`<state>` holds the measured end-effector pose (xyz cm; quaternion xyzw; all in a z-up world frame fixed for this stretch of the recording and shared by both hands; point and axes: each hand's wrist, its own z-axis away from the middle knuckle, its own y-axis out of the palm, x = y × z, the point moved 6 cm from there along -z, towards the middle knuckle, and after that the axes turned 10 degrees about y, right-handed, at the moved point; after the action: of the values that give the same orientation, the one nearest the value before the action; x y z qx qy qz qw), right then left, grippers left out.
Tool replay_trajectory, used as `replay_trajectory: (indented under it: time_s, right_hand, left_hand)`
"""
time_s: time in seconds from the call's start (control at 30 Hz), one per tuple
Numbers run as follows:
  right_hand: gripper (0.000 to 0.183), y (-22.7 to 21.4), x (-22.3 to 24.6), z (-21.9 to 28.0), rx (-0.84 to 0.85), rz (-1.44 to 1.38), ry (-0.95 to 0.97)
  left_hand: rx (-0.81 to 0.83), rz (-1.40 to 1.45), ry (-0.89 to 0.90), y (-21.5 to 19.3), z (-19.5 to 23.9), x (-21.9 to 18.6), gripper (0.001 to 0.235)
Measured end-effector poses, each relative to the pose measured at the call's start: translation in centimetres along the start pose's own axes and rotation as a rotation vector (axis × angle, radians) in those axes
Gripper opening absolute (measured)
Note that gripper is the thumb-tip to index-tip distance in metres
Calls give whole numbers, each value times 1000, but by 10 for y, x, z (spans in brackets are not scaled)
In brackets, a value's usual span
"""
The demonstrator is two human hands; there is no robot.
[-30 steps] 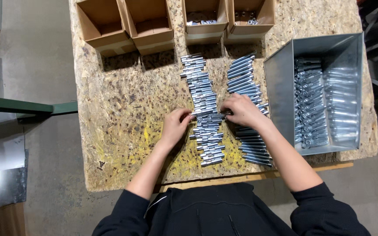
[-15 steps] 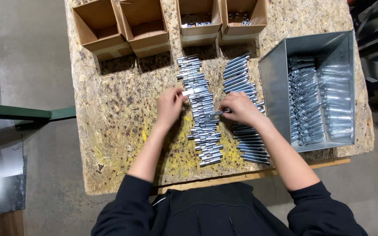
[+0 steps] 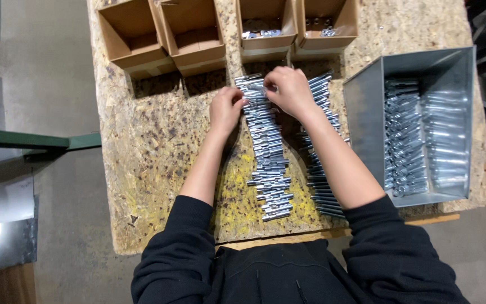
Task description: The person organizes metal bolts and hardware components on a workbench by hand, arranging long bolts into neat rows and emptying small cardboard boxes of washers and nuts onto the surface.
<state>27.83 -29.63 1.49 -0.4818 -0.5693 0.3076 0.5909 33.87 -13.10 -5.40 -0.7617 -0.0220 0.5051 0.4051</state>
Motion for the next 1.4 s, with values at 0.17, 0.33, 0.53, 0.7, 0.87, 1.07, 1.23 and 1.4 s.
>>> replay_trajectory:
  time_s: [0.17,0.33,0.53,0.7,0.87,1.07,1.23,1.4]
  right_hand:
    - [14,42,0,-23,65,146,-30]
    - [11,57,-11,-23,113,190,-22]
    - [32,68,-50,-16,70,-352,245]
    - [52,78,-36,7,188,-939,604]
    - [49,90,-34,16,73,-1177,530]
    - [50,52,-21,39,13,-1101,387]
    - [54,8,-3,130,67,-1045,254]
    - [58,32,1,227,108,-1149,459]
  left_hand:
    - [-9,37,-18,4,1,16,16]
    - [-52,86,-95,9,9,34,10]
    - [-228,431,-95,-14,7,0,32]
    - [-79,622,-128,4,4,-39,65]
    - [-84,592,-25,32,-2,-32,66]
    - [-180,630,-63,8,17,-41,60]
    - [-227,589,-41,-36,105,-80,66]
    - [-33,625,-106,-3,182,-111,71]
